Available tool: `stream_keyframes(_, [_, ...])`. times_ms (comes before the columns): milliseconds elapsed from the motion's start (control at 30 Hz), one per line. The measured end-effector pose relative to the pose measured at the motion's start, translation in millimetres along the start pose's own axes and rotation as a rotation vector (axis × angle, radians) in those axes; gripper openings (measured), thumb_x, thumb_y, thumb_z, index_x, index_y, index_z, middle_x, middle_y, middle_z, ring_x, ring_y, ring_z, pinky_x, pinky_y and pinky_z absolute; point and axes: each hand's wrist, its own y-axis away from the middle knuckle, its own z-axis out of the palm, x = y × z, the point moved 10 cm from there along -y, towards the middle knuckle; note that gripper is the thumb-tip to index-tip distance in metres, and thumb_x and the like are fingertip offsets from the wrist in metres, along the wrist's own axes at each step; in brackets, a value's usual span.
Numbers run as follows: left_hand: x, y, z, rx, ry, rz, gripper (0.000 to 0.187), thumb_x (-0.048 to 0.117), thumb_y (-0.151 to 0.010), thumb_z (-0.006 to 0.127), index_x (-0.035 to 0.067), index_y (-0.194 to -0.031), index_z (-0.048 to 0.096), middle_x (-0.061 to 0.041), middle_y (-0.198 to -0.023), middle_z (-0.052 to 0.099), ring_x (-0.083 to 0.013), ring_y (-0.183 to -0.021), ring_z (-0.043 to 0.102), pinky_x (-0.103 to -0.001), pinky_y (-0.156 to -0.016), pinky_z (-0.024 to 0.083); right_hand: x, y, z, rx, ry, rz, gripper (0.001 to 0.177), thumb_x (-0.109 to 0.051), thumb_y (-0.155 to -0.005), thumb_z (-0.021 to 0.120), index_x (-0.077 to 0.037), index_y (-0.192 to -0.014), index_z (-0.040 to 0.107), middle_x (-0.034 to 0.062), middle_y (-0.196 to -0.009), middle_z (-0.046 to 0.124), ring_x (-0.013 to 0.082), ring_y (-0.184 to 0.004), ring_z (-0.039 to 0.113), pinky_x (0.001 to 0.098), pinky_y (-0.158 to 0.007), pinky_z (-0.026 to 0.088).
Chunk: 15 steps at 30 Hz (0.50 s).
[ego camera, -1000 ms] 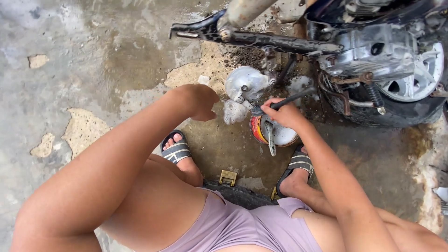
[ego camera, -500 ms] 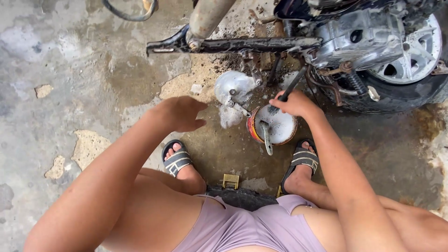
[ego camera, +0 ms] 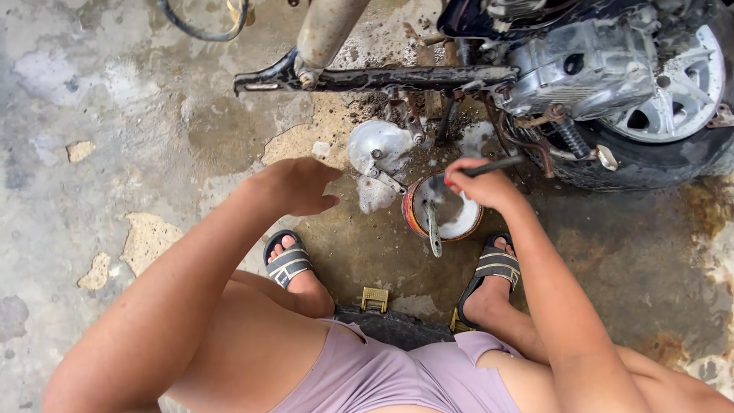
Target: The person sits on the ground and scrubs the lower frame and engine area of a motorcycle using a brush and soapy water from a bucket. They repeatedly dip the brush into the bucket and scrub various parts of the bike's undercarriage.
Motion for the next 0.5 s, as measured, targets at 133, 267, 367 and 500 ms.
stream_keyframes(133, [10.5, -15.2, 8.4, 0.011, -0.012, 0.010, 0.055, 0.049, -0.096, 0.054, 0.026, -0.146, 0.055, -0.008, -0.128, 0.069, -0.0283, -0.121, 0.067, -0.045, -0.098, 0.058, -63.3, 26.1, 14.2, 0.105, -0.198, -0.240, 0.021, -0.014, -0.101, 0.063, -0.006, -0.118, 0.073, 0.0174, -0.078, 0.071, 0.0132, -0.052, 0.059, 0.0229, -0.051, 0.050])
stream_keyframes(267, [16.7, -53.0, 36.9, -0.006, -0.113, 0.054, 0.055, 0.049, -0.096, 0.053, 0.027, -0.146, 0.055, -0.003, -0.135, 0.065, -0.0219, -0.127, 0.062, -0.045, -0.098, 0.057, -67.8, 5.1, 34.7, 0.303, 0.029, -0.349, 0.024, -0.034, -0.101, 0.067, -0.022, -0.122, 0.075, 0.0095, -0.098, 0.078, 0.0265, -0.092, 0.074, 0.0385, -0.080, 0.058])
stream_keyframes(367, [28.1, -53.7, 55.8, -0.051, -0.197, 0.094, 0.057, 0.051, -0.096, 0.051, 0.025, -0.147, 0.052, -0.002, -0.145, 0.059, -0.0219, -0.135, 0.056, -0.049, -0.103, 0.054, -46.1, -11.6, 48.2, 0.276, -0.047, -0.328, 0.021, -0.030, -0.103, 0.063, -0.014, -0.112, 0.075, 0.0100, -0.083, 0.077, 0.0211, -0.073, 0.073, 0.0335, -0.067, 0.059])
stream_keyframes(500, [25.3, -61.8, 64.0, -0.063, -0.187, 0.095, 0.060, 0.055, -0.097, 0.050, 0.025, -0.149, 0.050, -0.002, -0.149, 0.055, -0.0227, -0.138, 0.053, -0.053, -0.103, 0.053, -30.8, -29.9, 27.1, 0.311, -0.152, -0.329, 0.026, -0.027, -0.108, 0.057, -0.007, -0.115, 0.073, 0.0129, -0.080, 0.075, 0.0181, -0.064, 0.072, 0.0302, -0.058, 0.057])
